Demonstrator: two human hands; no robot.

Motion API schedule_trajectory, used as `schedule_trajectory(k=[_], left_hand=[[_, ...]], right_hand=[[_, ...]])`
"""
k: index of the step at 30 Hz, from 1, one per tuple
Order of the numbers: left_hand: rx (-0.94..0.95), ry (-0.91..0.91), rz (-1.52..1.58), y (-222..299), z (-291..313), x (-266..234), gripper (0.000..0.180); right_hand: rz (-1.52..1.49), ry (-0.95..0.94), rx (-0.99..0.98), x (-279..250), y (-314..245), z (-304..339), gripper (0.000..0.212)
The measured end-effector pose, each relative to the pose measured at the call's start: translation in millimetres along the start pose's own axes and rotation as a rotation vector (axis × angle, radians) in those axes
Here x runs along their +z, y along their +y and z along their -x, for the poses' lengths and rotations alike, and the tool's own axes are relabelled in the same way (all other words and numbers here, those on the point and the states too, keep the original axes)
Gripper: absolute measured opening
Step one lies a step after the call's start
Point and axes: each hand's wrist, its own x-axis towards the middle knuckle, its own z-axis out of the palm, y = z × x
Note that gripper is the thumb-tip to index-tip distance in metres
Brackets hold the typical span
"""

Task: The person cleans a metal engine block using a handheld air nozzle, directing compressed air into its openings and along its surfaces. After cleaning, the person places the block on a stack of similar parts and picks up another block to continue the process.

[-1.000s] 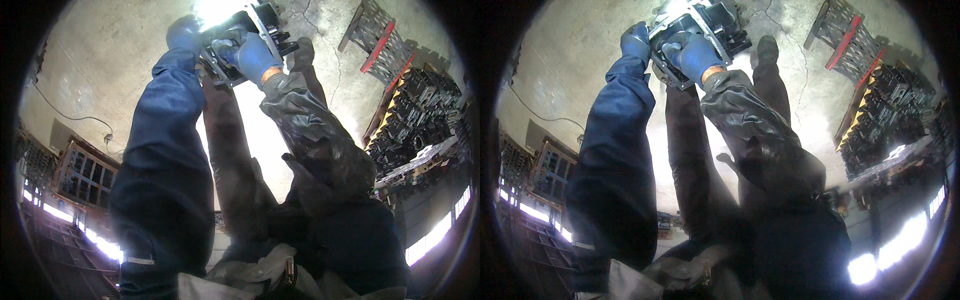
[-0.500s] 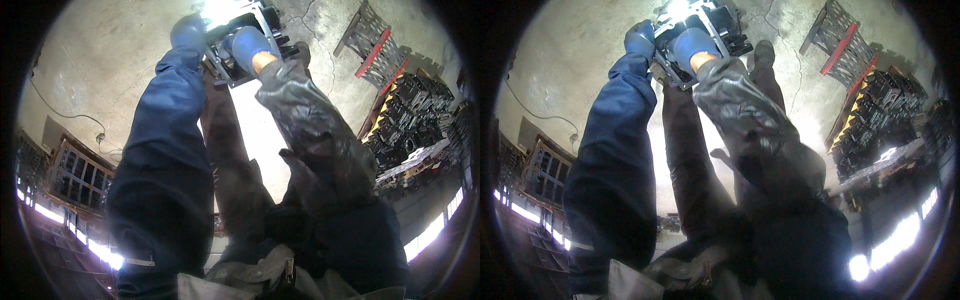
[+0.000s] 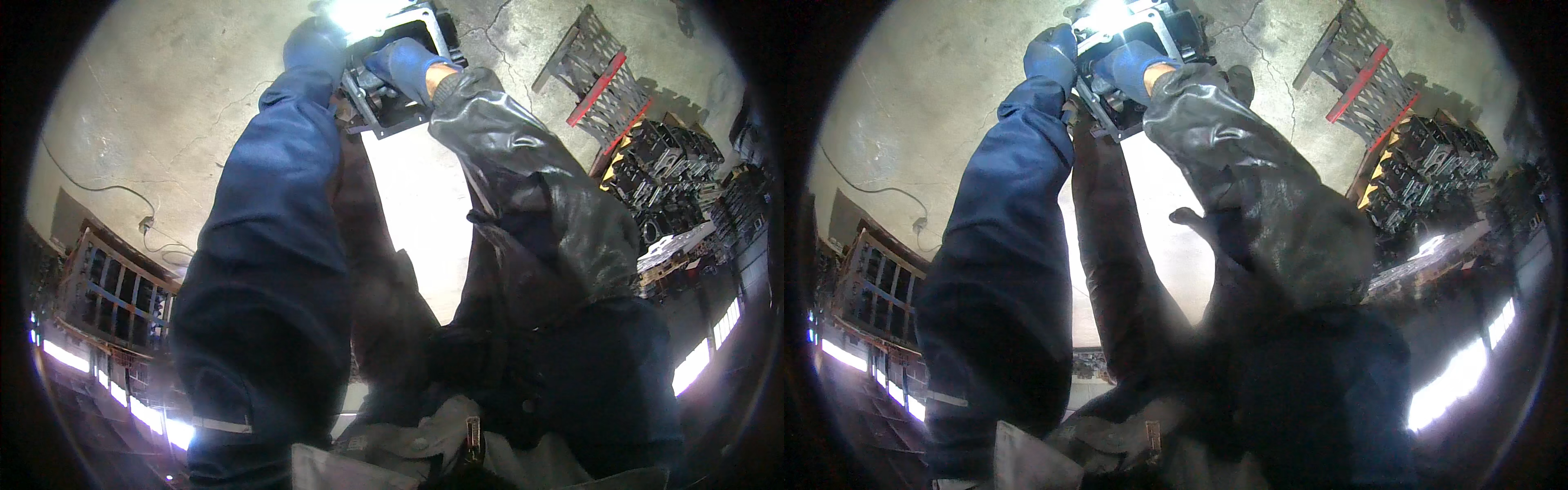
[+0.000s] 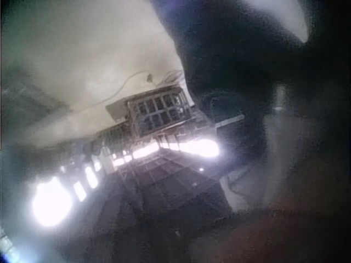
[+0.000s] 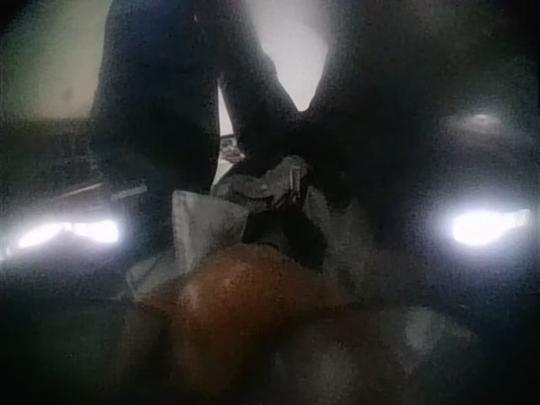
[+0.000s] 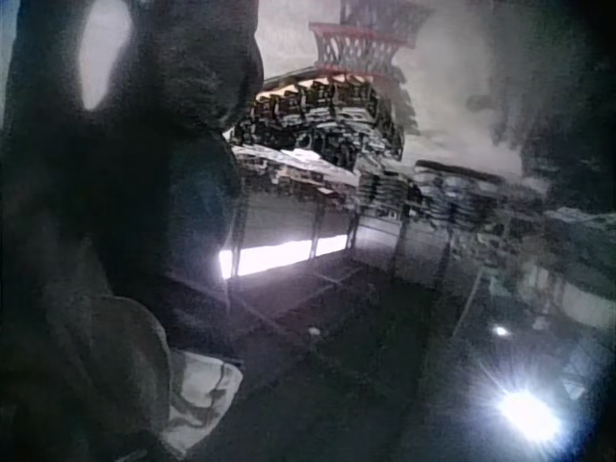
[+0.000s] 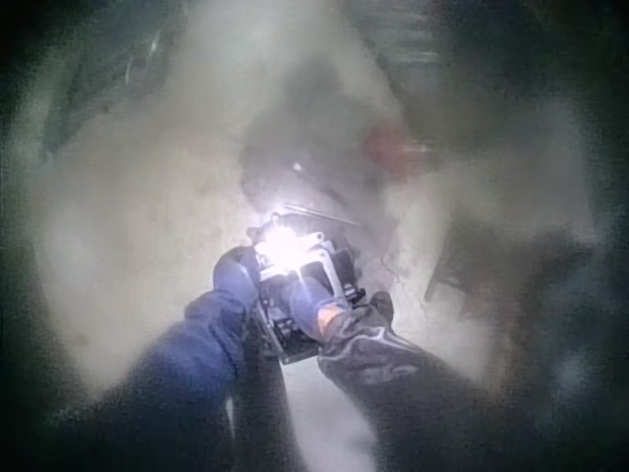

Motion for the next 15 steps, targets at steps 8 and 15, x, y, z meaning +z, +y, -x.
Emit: schedule_trajectory(k=[8, 15], left_hand=[[-0.139, 0.026, 0.227, -16.5, -11.0, 8.7, 0.043], [-0.092, 0.026, 0.13, -23.6, -18.2, 14.0, 0.043]], right_hand=[[0.059, -0.108, -0.027, 13.0, -0.4, 30.6, 0.029], [-0.254, 0.118, 0.037, 14.3, 5.3, 18.3, 0.029]])
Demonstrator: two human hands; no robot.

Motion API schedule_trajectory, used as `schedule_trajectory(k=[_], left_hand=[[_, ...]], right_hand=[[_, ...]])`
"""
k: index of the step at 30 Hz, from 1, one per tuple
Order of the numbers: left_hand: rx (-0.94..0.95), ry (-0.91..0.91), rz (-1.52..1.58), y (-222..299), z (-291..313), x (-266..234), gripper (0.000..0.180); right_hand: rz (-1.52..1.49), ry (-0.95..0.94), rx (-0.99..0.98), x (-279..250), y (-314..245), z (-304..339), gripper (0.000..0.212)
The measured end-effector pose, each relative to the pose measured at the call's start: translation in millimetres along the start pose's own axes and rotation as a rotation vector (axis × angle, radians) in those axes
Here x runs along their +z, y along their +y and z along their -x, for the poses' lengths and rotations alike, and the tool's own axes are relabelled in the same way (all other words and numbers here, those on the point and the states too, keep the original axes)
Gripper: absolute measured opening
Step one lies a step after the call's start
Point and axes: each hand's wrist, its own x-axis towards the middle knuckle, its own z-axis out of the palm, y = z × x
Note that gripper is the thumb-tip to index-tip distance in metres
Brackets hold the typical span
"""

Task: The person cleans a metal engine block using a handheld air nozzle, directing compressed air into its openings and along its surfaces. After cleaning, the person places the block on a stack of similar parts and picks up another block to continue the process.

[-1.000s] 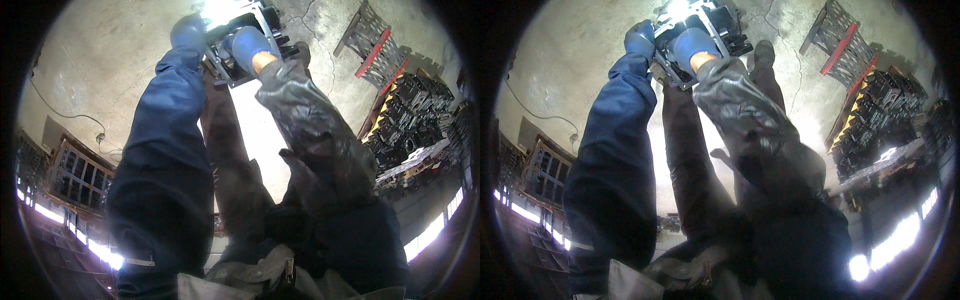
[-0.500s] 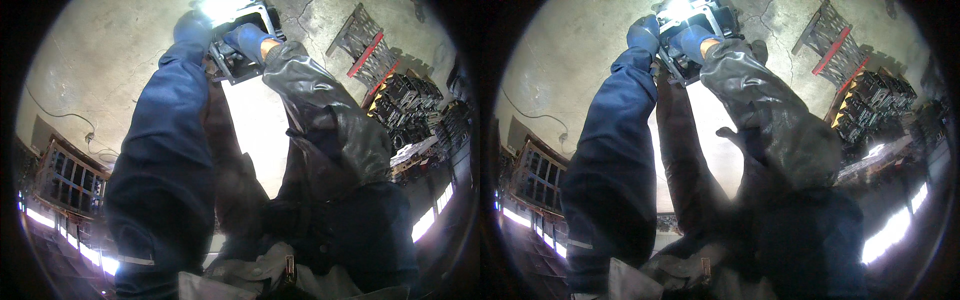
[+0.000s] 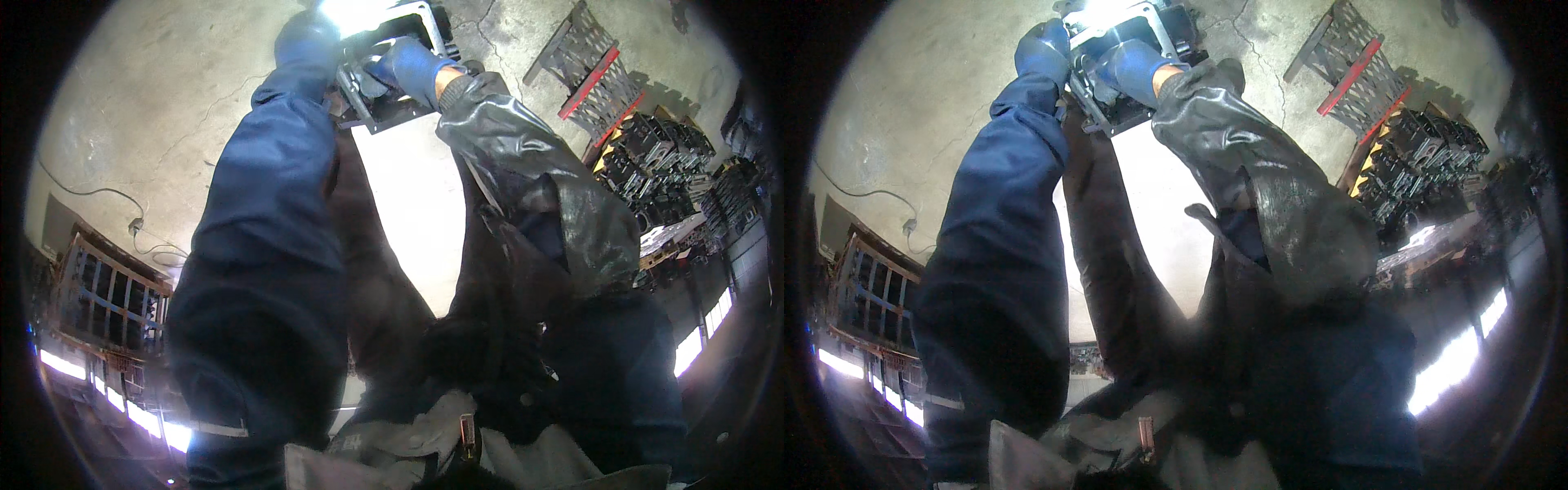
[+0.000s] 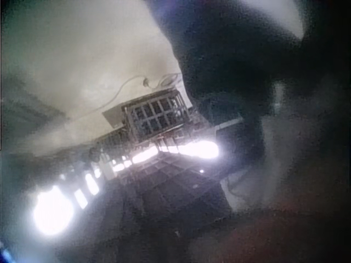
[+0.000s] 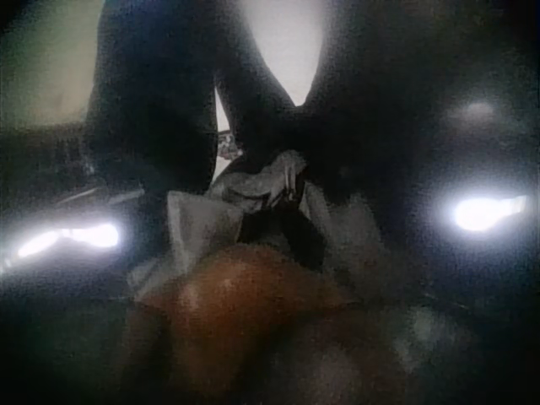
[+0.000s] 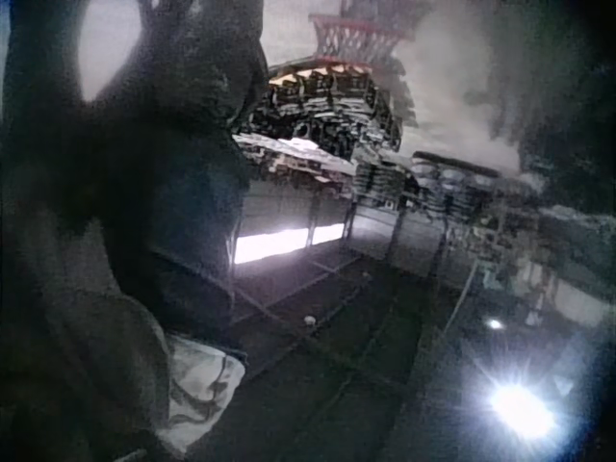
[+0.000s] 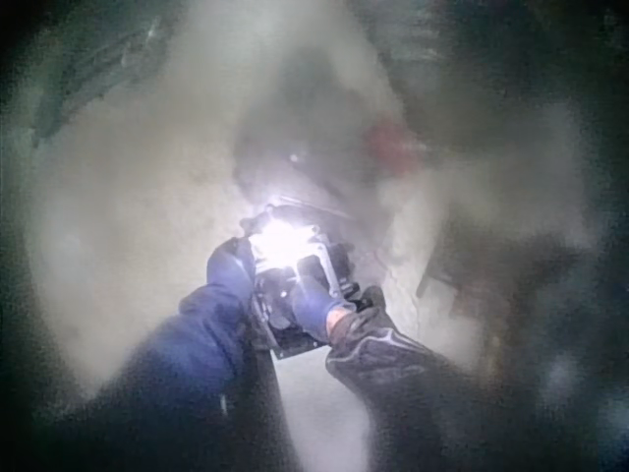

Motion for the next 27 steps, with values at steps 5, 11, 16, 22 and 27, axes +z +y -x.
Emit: schedule_trajectory(k=[5, 11, 16, 22, 27], left_hand=[[0.059, 0.0, -0.069, -9.9, -1.6, 2.4, 0.039], [0.283, 0.053, -0.256, -27.7, -11.3, 11.1, 0.032], [0.169, 0.067, -0.092, -23.1, -9.2, 10.1, 0.036], [0.023, 0.036, 0.07, -10.3, 3.2, 2.5, 0.041], [-0.1, -0.203, 1.016, -11.9, 4.0, 20.2, 0.024]], right_hand=[[0.331, -0.252, -0.15, 1.4, -4.4, -0.3, 0.033], [0.191, -0.11, -0.137, 5.4, -9.2, 6.3, 0.026], [0.05, -0.267, -0.107, -11.4, 6.9, 3.5, 0.029], [0.137, 0.142, -0.077, 15.7, 7.3, -8.0, 0.025], [0.203, 0.241, -0.164, 27.7, 14.2, -14.3, 0.024]])
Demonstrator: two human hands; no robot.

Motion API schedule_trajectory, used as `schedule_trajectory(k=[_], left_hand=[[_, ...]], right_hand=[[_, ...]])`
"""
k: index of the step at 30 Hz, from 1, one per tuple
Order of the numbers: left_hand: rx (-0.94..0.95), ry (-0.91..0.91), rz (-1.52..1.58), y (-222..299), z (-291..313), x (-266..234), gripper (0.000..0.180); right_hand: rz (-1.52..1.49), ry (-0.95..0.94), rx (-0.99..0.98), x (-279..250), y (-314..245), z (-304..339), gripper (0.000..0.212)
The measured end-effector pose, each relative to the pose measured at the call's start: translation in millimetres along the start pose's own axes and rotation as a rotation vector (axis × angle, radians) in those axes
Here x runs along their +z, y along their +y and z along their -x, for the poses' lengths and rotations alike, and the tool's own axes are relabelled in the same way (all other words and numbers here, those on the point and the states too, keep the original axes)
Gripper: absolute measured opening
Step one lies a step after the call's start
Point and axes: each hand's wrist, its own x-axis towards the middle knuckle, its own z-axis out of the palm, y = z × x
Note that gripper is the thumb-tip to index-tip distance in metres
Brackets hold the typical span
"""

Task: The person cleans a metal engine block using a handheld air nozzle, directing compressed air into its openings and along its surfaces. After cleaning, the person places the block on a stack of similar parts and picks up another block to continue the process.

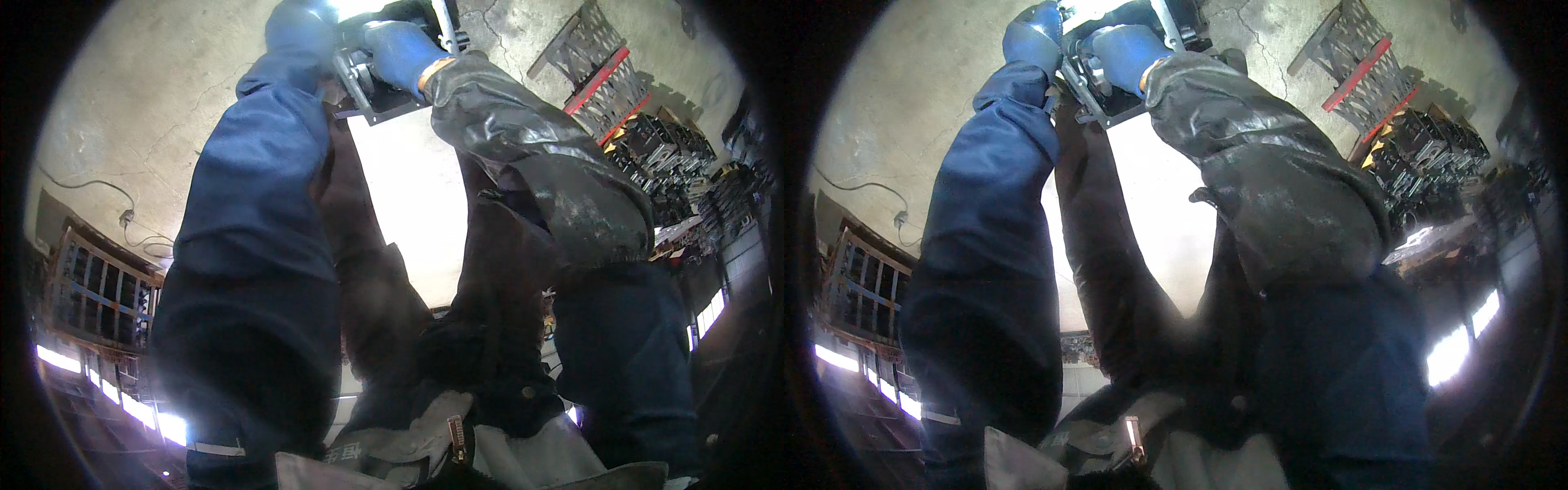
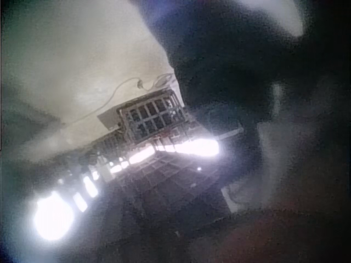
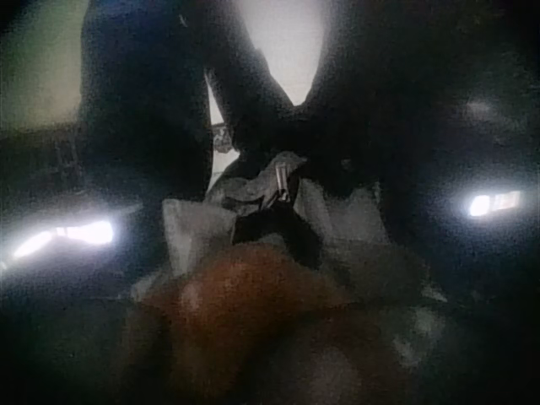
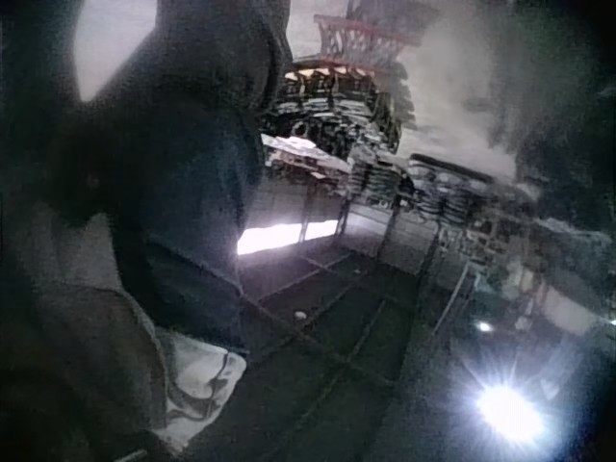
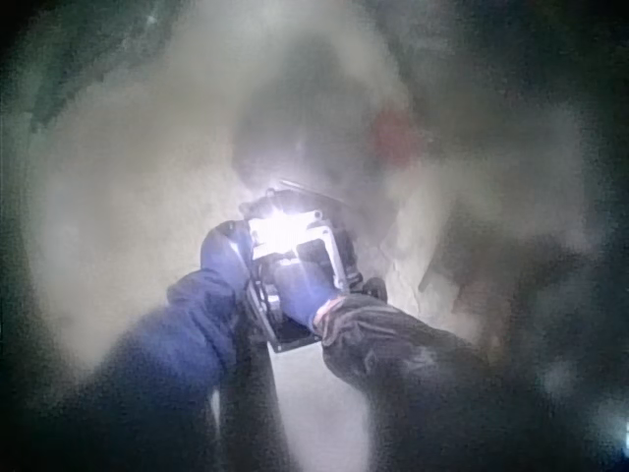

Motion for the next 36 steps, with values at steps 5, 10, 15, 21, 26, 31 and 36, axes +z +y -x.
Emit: schedule_trajectory(k=[5, 10, 15, 21, 26, 31, 36], left_hand=[[0.085, 0.091, -0.175, -8.8, -9.3, -2.0, 0.022], [0.006, 0.037, -0.059, -5.1, -12.3, -4.8, 0.022], [-0.001, 0.145, -0.379, -1.6, -8.4, -0.2, 0.024], [0.024, 0.113, -0.243, 0.0, -6.3, 1.3, 0.03], [0.011, 0.179, -0.311, -10.8, -12.3, -3.1, 0.027], [0.017, -0.088, 0.038, -6.0, -18.2, -12.4, 0.029], [0.136, 0.195, -0.873, 7.2, -8.7, -14.7, 0.044]], right_hand=[[-0.035, -0.041, 0.092, 2.0, -2.0, 2.0, 0.023], [0.035, -0.183, 0.136, -0.4, -0.3, -6.3, 0.027], [0.04, -0.275, 0.101, -7.1, 0.1, -19.5, 0.026], [0.011, -0.239, 0.147, -7.0, -12.0, -14.1, 0.03], [0.049, -0.259, 0.103, -4.4, -10.0, -10.6, 0.031], [0.214, -0.547, 0.003, -13.9, -2.3, -14.5, 0.03], [0.219, -0.364, -0.032, -31.3, -12.4, 3.1, 0.024]])
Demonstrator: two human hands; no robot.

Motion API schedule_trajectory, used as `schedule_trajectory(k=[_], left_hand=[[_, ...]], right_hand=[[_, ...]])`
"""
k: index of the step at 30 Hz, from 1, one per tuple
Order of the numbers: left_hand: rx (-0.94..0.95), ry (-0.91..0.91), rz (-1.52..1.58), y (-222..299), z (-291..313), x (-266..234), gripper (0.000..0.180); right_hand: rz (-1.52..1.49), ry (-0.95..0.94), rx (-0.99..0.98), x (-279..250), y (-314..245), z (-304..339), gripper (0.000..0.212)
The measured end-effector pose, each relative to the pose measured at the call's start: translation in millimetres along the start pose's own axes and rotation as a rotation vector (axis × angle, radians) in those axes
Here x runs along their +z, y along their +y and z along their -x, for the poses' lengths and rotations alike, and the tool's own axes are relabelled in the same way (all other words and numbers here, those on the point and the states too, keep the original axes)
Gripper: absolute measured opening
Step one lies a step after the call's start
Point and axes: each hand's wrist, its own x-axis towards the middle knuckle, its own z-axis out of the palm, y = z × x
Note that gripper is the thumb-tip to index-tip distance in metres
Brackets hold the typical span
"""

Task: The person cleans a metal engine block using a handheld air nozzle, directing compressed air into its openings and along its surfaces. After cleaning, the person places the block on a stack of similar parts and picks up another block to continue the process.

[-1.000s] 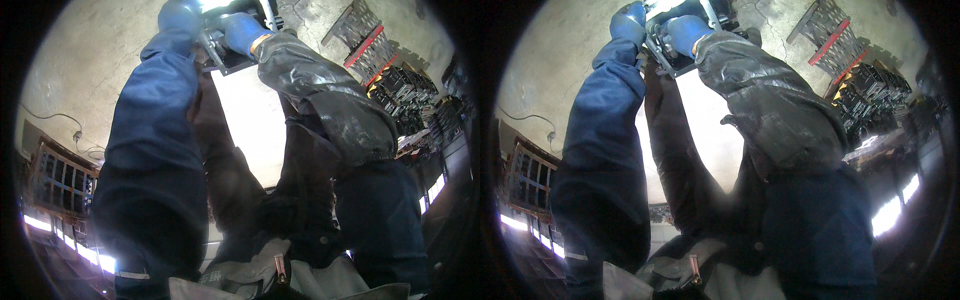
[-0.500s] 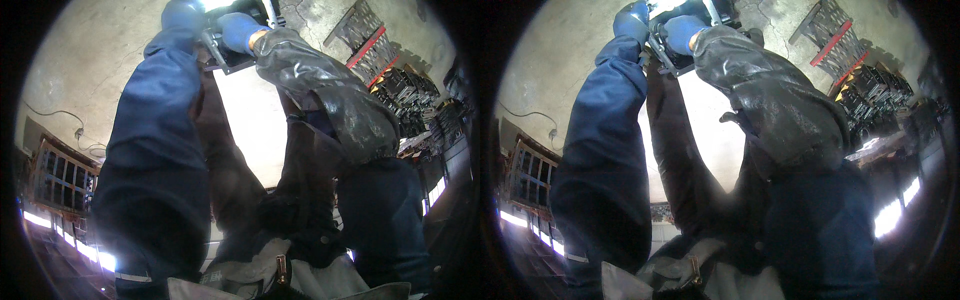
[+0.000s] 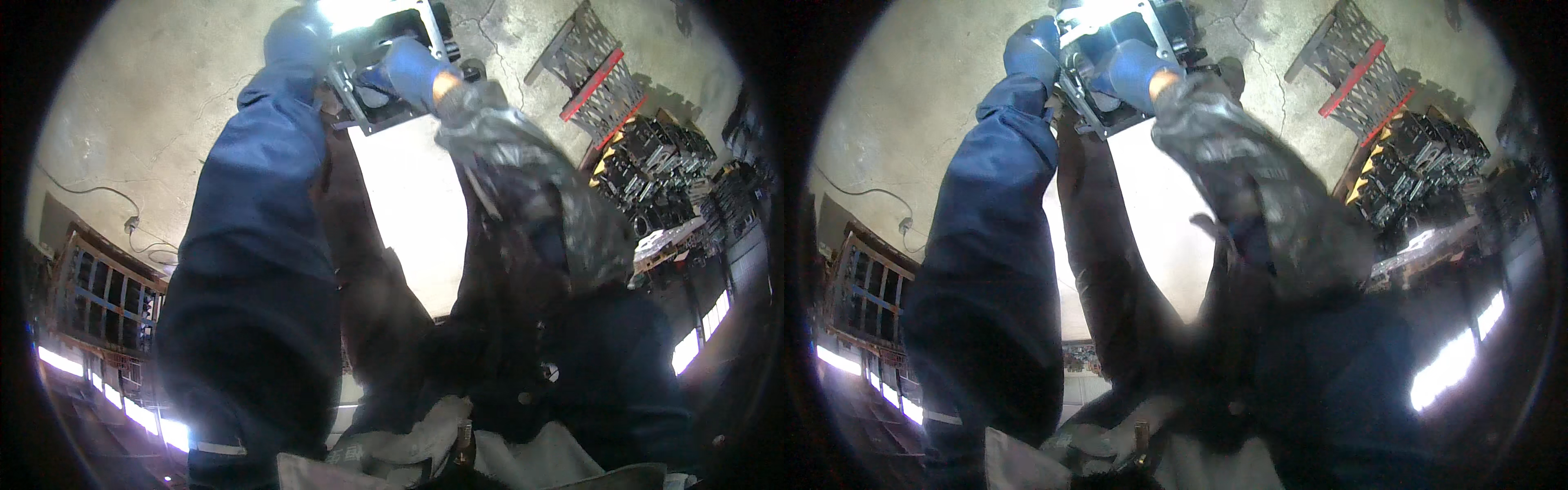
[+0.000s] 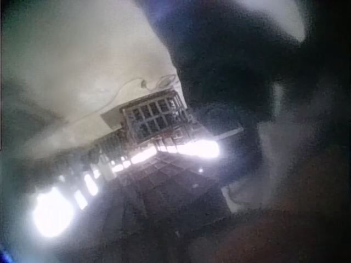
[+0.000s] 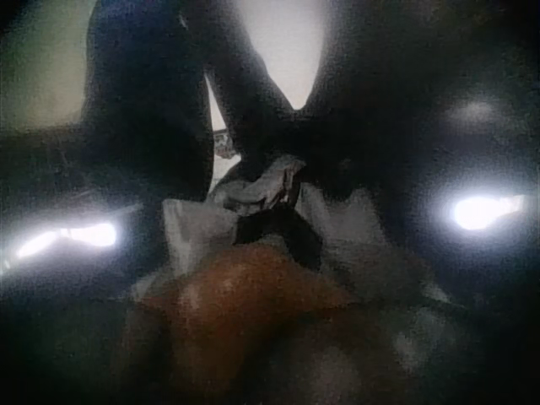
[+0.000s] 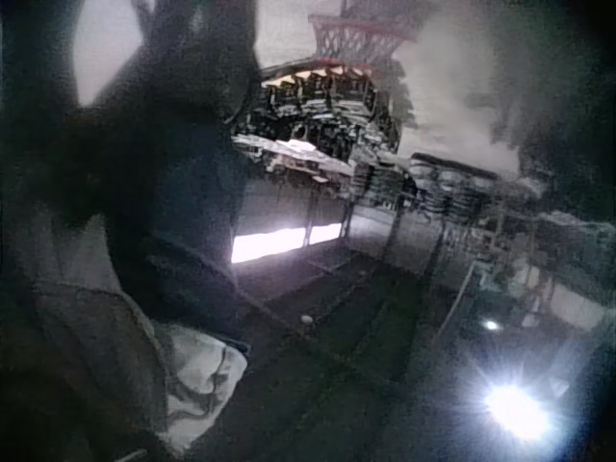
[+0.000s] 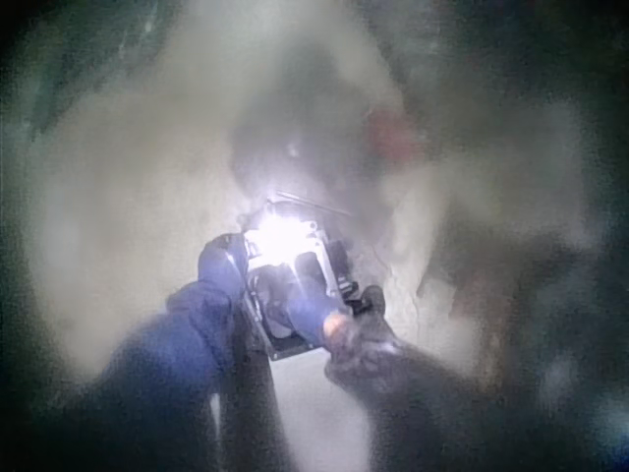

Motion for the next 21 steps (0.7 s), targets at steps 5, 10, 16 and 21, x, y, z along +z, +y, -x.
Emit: schedule_trajectory(k=[5, 10, 16, 21], left_hand=[[0.077, 0.084, -0.083, 10.4, 10.3, -3.3, 0.044], [0.157, -0.012, -0.267, 36.3, 23.0, -11.5, 0.044], [0.101, -0.054, -0.189, 46.5, 31.0, -15.2, 0.043], [0.016, 0.055, -0.04, 17.3, 13.6, -6.2, 0.043]], right_hand=[[-0.554, 0.108, 0.707, 26.8, -8.1, -6.1, 0.037], [-0.256, -0.012, 0.646, 77.9, 20.4, -65.5, 0.03], [-0.038, -0.178, 0.473, 74.7, 7.2, -63.4, 0.027], [0.002, -0.08, 0.482, 55.5, -9.4, -46.8, 0.028]])
